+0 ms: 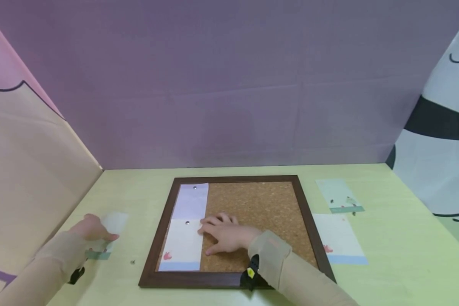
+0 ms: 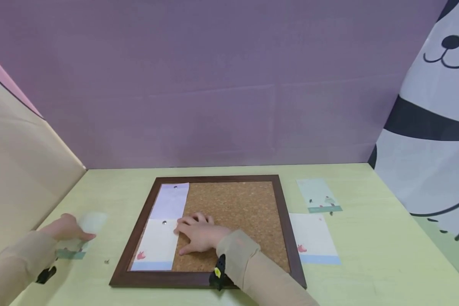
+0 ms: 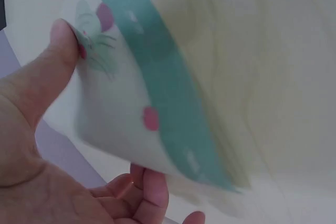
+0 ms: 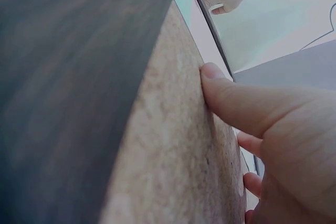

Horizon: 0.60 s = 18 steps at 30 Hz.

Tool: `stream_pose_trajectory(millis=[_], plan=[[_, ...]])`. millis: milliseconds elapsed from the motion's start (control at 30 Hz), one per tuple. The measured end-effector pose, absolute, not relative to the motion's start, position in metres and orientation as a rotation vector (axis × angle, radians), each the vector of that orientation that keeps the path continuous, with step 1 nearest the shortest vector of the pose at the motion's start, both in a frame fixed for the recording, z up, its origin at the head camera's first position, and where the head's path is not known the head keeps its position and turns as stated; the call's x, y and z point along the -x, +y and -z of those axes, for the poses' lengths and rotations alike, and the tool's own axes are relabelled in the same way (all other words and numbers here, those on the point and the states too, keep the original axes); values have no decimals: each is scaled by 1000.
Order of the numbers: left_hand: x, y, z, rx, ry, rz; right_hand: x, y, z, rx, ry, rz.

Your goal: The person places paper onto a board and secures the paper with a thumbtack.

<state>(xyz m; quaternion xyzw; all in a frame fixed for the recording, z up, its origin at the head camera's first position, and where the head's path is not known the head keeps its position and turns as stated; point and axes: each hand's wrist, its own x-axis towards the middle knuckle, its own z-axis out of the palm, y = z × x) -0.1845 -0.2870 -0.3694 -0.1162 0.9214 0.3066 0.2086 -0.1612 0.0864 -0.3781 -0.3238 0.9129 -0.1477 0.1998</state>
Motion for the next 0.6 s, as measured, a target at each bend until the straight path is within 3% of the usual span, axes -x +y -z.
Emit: stream_pose_trajectory(millis=[400,600], plan=[[189,-295,378,384,2411,-1023,161,86,380,894,2558,417],[190,-296,375,227,2510,-907,161,86,379,888,2556,427]])
